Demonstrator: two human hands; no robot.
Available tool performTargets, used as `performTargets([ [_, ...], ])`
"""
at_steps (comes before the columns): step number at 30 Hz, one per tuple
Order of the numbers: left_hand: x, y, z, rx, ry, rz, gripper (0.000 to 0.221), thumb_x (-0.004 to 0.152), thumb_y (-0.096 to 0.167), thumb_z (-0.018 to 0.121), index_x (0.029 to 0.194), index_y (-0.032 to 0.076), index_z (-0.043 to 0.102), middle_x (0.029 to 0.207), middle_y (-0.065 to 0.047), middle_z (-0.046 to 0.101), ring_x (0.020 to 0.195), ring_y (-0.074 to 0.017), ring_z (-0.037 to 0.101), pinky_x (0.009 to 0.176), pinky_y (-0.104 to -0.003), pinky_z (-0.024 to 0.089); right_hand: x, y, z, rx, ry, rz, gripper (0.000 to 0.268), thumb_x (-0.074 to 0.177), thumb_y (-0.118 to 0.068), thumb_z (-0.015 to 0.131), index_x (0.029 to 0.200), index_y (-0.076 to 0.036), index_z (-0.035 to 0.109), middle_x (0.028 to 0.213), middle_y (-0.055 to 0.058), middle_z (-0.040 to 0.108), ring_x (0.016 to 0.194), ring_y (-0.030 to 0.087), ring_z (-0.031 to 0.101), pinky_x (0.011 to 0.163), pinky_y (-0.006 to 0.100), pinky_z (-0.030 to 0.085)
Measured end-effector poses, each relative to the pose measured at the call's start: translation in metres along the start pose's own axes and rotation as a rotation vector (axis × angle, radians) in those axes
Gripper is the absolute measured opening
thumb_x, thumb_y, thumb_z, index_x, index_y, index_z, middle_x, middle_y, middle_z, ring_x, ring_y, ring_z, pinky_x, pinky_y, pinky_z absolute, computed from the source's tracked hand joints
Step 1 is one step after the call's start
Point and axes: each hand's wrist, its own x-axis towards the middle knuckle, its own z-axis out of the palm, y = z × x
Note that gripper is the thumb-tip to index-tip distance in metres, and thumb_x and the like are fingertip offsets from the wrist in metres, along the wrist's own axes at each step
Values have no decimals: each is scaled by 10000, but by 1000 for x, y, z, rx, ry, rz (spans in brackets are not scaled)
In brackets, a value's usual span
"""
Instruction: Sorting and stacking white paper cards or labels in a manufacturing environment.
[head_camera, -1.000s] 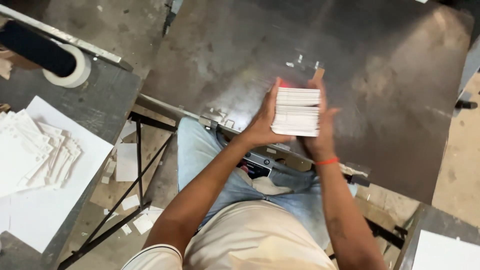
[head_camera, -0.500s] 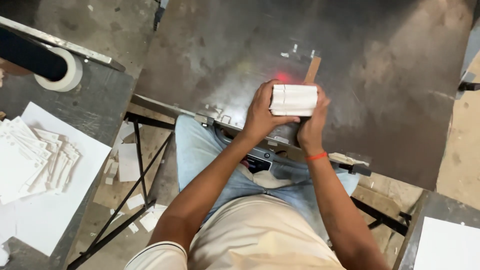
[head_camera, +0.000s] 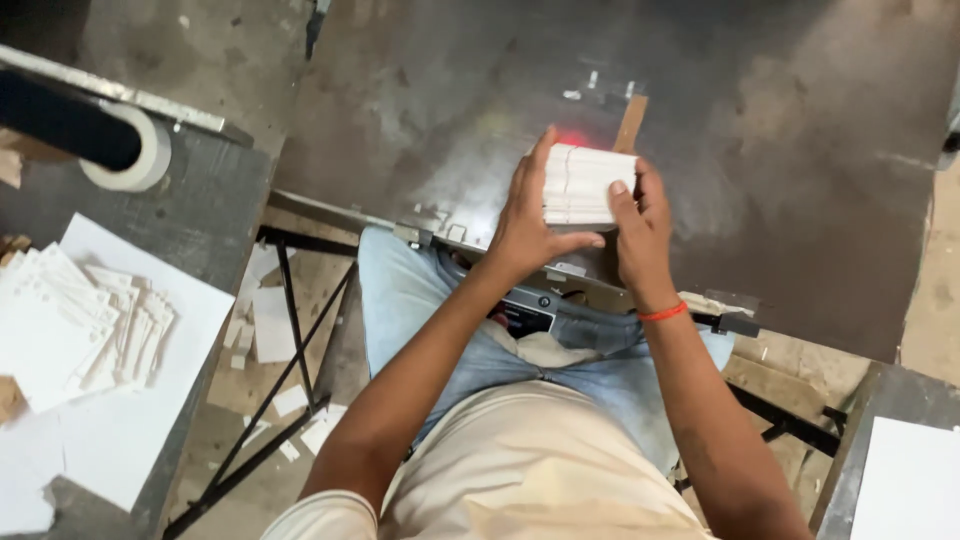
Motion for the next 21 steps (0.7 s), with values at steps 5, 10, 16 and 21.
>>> performTargets([
  [5,-4,-10,4,6,28,24,1474,563,320,1033,1642,53,64,1641,-249,314,1501,-419,370,1244,-485,342,-3,0,-8,131,-39,52,531,1091,-279,511,1506,42,437,1448,115,550,1335,192,517,1154,324,404],
  [10,-2,-7,5,-32,1,-12,1480,569,281,1009,1642,46,18,1668,-255,255,1532,-417,325,1263,-474,323,2,-2,-15,27,-150,-21,655,1116,-475,414,1519,38,457,1467,126,550,1369,216,508,1191,349,385],
  [16,-3,-10,1,-29,-47,14,1511,587,255,998,1608,21,-91,1671,-301,110,1545,-449,191,1247,-493,261,-3,-19,0,225,-247,-63,945,1054,-734,230,1635,11,257,1667,134,342,1571,259,291,1317,400,195],
  [21,-6,-17,0,3,-62,-68,1344,668,282,942,1658,56,62,1606,-245,336,1516,-413,351,1247,-481,342,5,-44,-7,12,-217,-128,974,1034,-752,302,1639,4,191,1695,169,266,1591,309,232,1304,454,153],
])
